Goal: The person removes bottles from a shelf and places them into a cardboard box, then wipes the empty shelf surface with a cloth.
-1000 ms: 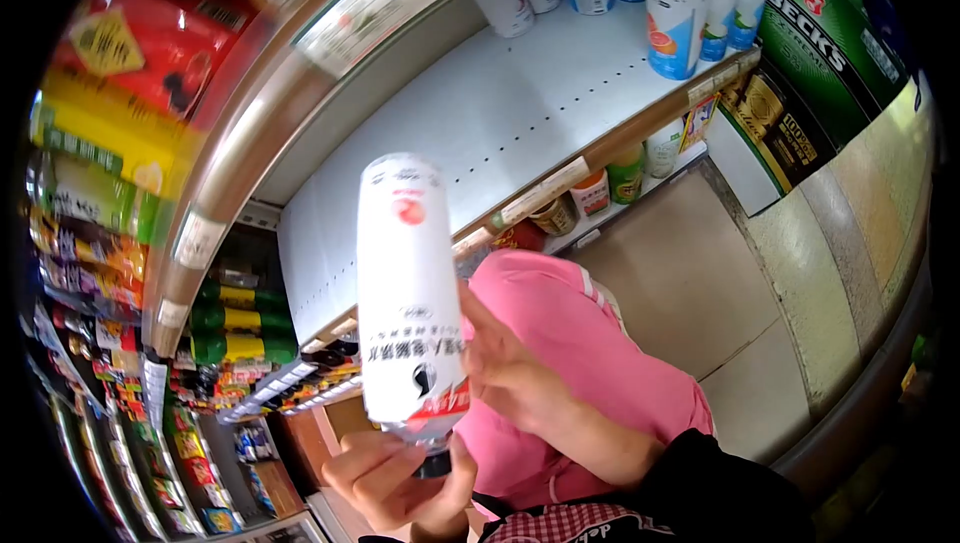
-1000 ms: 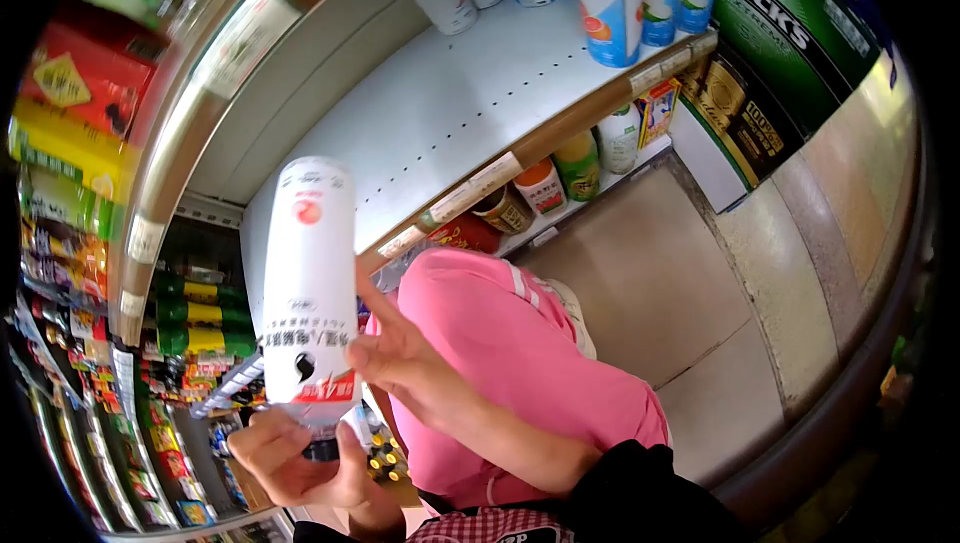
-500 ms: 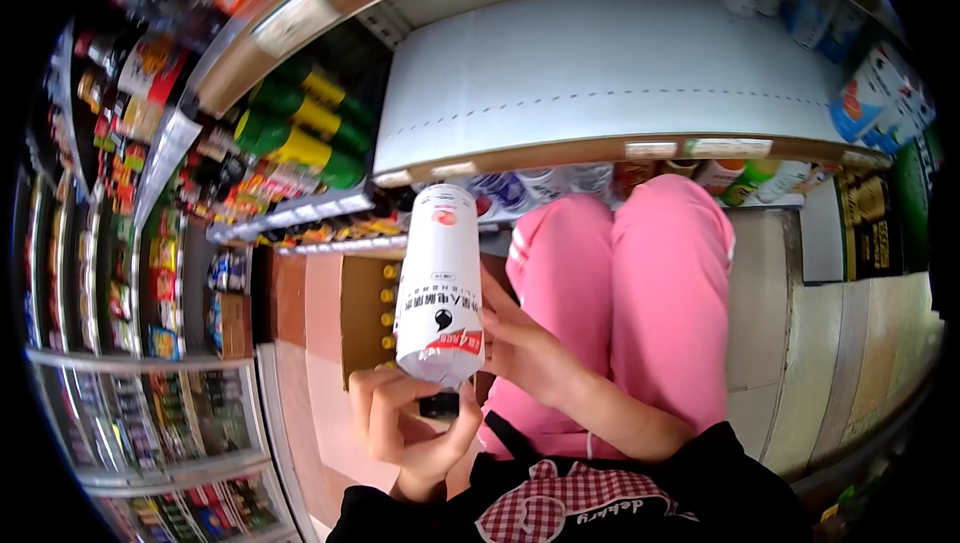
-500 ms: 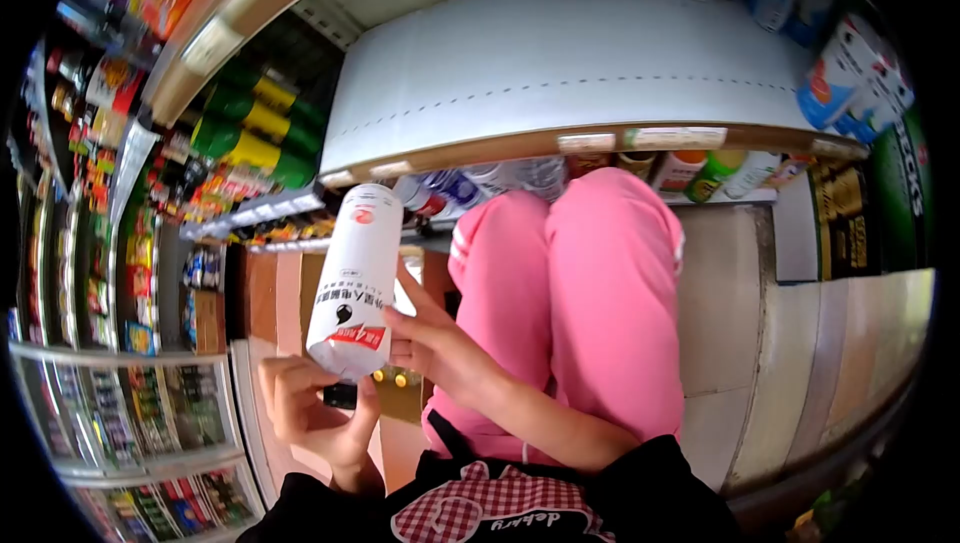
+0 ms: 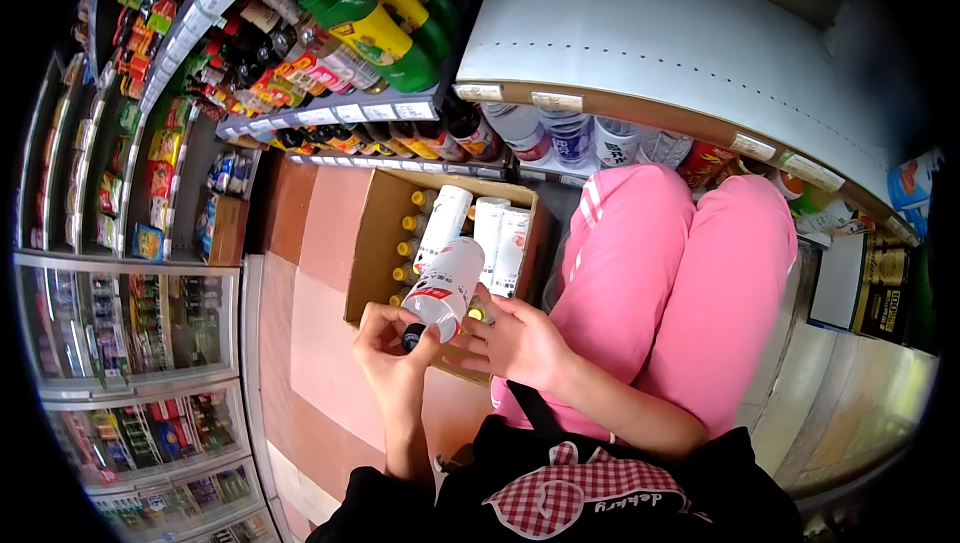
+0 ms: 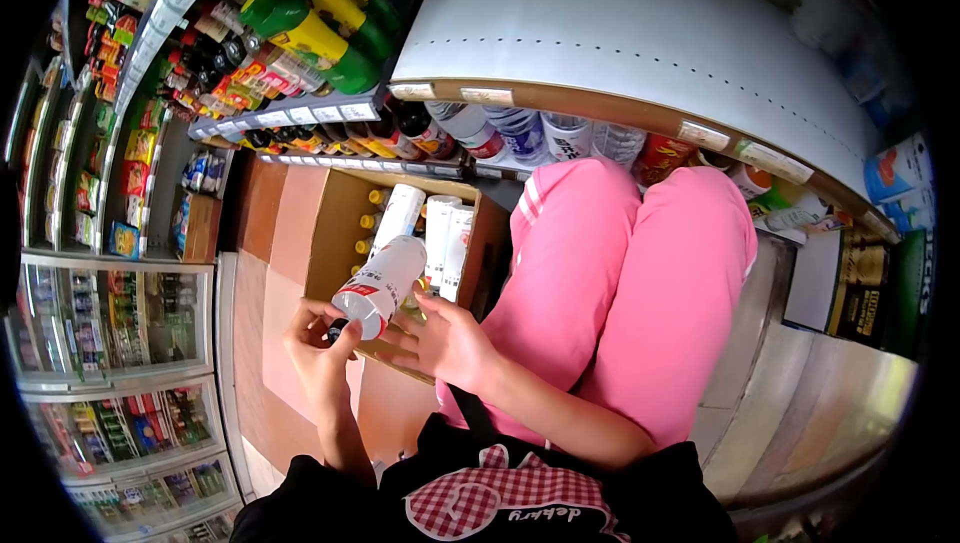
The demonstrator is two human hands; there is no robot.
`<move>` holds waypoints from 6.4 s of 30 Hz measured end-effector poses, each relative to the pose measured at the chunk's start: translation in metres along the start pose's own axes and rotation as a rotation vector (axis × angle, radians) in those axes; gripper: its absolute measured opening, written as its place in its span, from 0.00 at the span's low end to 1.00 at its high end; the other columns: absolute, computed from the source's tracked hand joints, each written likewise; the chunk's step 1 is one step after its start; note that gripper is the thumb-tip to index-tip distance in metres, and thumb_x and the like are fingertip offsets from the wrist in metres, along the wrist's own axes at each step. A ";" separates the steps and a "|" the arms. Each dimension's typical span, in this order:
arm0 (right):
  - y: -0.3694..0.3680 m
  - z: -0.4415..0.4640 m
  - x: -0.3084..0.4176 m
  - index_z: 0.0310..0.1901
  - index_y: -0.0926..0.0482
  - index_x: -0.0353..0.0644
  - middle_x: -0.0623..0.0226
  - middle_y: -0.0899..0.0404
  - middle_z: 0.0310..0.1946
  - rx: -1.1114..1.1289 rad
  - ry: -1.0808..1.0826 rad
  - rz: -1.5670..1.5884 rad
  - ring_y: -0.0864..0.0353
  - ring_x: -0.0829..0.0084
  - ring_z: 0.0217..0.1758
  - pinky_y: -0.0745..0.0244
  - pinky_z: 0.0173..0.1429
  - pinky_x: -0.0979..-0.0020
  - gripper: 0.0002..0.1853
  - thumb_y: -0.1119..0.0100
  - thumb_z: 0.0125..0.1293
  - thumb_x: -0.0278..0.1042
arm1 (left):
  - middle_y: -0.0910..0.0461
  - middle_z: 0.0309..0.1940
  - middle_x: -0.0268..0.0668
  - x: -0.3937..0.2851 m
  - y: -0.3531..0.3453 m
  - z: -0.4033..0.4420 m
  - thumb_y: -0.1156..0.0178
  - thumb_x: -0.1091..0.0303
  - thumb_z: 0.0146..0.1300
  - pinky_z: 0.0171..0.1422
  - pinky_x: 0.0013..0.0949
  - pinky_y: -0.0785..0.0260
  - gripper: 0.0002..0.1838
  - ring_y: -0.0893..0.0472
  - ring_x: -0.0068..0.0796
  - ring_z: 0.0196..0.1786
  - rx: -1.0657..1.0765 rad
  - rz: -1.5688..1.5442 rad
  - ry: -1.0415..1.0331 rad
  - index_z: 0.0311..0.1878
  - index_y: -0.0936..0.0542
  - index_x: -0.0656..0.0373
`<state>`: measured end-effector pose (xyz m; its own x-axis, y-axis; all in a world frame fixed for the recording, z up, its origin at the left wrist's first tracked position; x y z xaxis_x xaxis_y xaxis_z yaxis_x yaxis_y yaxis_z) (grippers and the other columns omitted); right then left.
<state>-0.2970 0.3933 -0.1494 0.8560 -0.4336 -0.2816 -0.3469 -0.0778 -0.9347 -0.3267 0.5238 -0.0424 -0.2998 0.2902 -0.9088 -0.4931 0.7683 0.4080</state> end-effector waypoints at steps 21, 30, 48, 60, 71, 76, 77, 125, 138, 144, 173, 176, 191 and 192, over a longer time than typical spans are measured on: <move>0.057 0.191 0.022 0.71 0.44 0.54 0.64 0.27 0.59 -0.345 0.100 -0.636 0.20 0.63 0.54 0.23 0.56 0.59 0.38 0.32 0.63 0.37 | 0.28 0.34 0.27 0.179 0.022 0.088 0.41 0.80 0.59 0.46 0.29 0.33 0.10 0.27 0.19 0.40 -0.202 -0.832 0.084 0.33 0.30 0.53; 0.081 0.230 0.032 0.79 0.67 0.48 0.62 0.43 0.75 -0.301 0.117 -0.751 0.30 0.60 0.69 0.41 0.72 0.49 0.55 0.35 0.61 0.27 | 0.19 0.34 0.36 0.283 0.025 0.147 0.39 0.76 0.60 0.27 0.20 0.34 0.05 0.23 0.29 0.32 -0.184 -1.361 0.430 0.36 0.25 0.60; 0.099 0.215 0.042 0.71 0.36 0.43 0.60 0.20 0.58 -0.372 0.129 -0.841 0.22 0.63 0.60 0.28 0.65 0.59 0.31 0.43 0.68 0.36 | 0.23 0.48 0.41 0.353 0.018 0.164 0.44 0.64 0.73 0.52 0.33 0.18 0.14 0.22 0.37 0.49 -0.382 -1.361 0.738 0.53 0.25 0.66; 0.057 0.182 0.041 0.68 0.31 0.48 0.63 0.17 0.55 -0.347 0.249 -0.865 0.17 0.68 0.54 0.23 0.61 0.65 0.25 0.49 0.70 0.39 | 0.20 0.43 0.37 0.297 0.007 0.141 0.45 0.64 0.69 0.47 0.35 0.30 0.12 0.22 0.32 0.44 -0.155 -0.724 0.527 0.50 0.21 0.58; -0.068 0.015 0.075 0.70 0.35 0.41 0.57 0.20 0.58 0.001 0.478 -0.949 0.19 0.68 0.57 0.26 0.64 0.65 0.27 0.46 0.72 0.35 | 0.27 0.64 0.43 0.028 -0.063 0.051 0.45 0.68 0.68 0.71 0.37 0.39 0.24 0.28 0.32 0.66 0.113 -0.563 -0.230 0.66 0.28 0.66; -0.116 -0.107 0.125 0.64 0.29 0.36 0.55 0.17 0.51 -0.029 0.801 -1.092 0.16 0.67 0.53 0.23 0.63 0.67 0.22 0.46 0.71 0.32 | 0.20 0.55 0.43 -0.055 -0.136 0.001 0.46 0.74 0.65 0.64 0.32 0.31 0.20 0.22 0.30 0.58 0.501 -0.571 -0.331 0.60 0.24 0.69; -0.120 -0.130 0.137 0.63 0.28 0.36 0.55 0.16 0.50 -0.080 0.880 -1.114 0.16 0.68 0.52 0.23 0.62 0.67 0.21 0.46 0.71 0.33 | 0.20 0.54 0.42 -0.064 -0.154 -0.007 0.46 0.76 0.65 0.63 0.32 0.31 0.20 0.22 0.29 0.58 0.560 -0.565 -0.372 0.60 0.23 0.68; -0.197 -0.329 0.534 0.54 0.26 0.42 0.59 0.20 0.50 -2.291 2.031 -1.357 0.24 0.64 0.58 0.36 0.55 0.52 0.44 0.27 0.35 0.61 | 0.16 0.38 0.37 -0.141 -0.371 -0.054 0.36 0.82 0.56 0.30 0.23 0.32 0.16 0.21 0.19 0.29 1.019 -0.220 -0.704 0.49 0.18 0.62; -0.171 -0.371 0.435 0.49 0.24 0.39 0.51 0.16 0.43 -2.072 2.034 -1.648 0.16 0.51 0.46 0.22 0.50 0.53 0.40 0.22 0.36 0.56 | 0.16 0.39 0.38 -0.143 -0.361 -0.062 0.36 0.79 0.57 0.31 0.25 0.32 0.14 0.19 0.22 0.30 1.035 -0.188 -0.755 0.48 0.18 0.61; -0.162 -0.369 0.378 0.45 0.26 0.37 0.48 0.16 0.41 -1.920 1.901 -1.707 0.16 0.49 0.42 0.21 0.47 0.54 0.36 0.20 0.36 0.50 | 0.16 0.40 0.37 -0.145 -0.357 -0.063 0.36 0.79 0.57 0.32 0.25 0.32 0.13 0.18 0.23 0.30 1.009 -0.193 -0.776 0.47 0.18 0.60; -0.142 -0.325 0.277 0.51 0.23 0.43 0.63 0.19 0.48 -1.064 2.164 -2.378 0.21 0.60 0.51 0.29 0.53 0.61 0.37 0.22 0.31 0.33 | 0.27 0.25 0.36 -0.259 -0.332 -0.049 0.26 0.75 0.47 0.27 0.28 0.34 0.13 0.27 0.26 0.24 0.426 -0.172 -0.987 0.31 0.23 0.65; -0.141 -0.319 0.279 0.54 0.23 0.45 0.66 0.19 0.49 -0.970 2.221 -2.451 0.21 0.63 0.53 0.31 0.61 0.58 0.38 0.23 0.34 0.35 | 0.27 0.25 0.36 -0.246 -0.322 -0.050 0.25 0.75 0.45 0.28 0.26 0.33 0.14 0.26 0.25 0.25 0.432 -0.176 -0.940 0.30 0.23 0.65; -0.174 -0.220 0.208 0.53 0.19 0.53 0.69 0.19 0.55 -0.516 2.222 -2.704 0.20 0.67 0.56 0.38 0.68 0.52 0.28 0.29 0.45 0.36 | 0.22 0.28 0.41 -0.171 -0.176 -0.031 0.22 0.75 0.41 0.36 0.30 0.28 0.17 0.21 0.34 0.30 0.194 -0.190 -0.922 0.32 0.20 0.65; -0.176 -0.209 0.202 0.53 0.19 0.53 0.69 0.19 0.55 -0.476 2.223 -2.706 0.20 0.67 0.56 0.38 0.67 0.52 0.28 0.29 0.45 0.36 | 0.22 0.28 0.41 -0.166 -0.164 -0.029 0.21 0.75 0.41 0.35 0.30 0.29 0.17 0.21 0.33 0.29 0.176 -0.172 -0.912 0.33 0.20 0.65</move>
<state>-0.1435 0.1320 0.0038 -0.6376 0.7696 0.0336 -0.6693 -0.5751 0.4705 -0.2199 0.3335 0.0440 0.5568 0.4418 -0.7034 -0.3186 0.8956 0.3103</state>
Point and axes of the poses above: each hand's wrist, its own z-axis towards the middle knuckle, its own y-axis out of the back of the hand, x = y × z, the point moved 3 cm from there along z, towards the middle knuckle
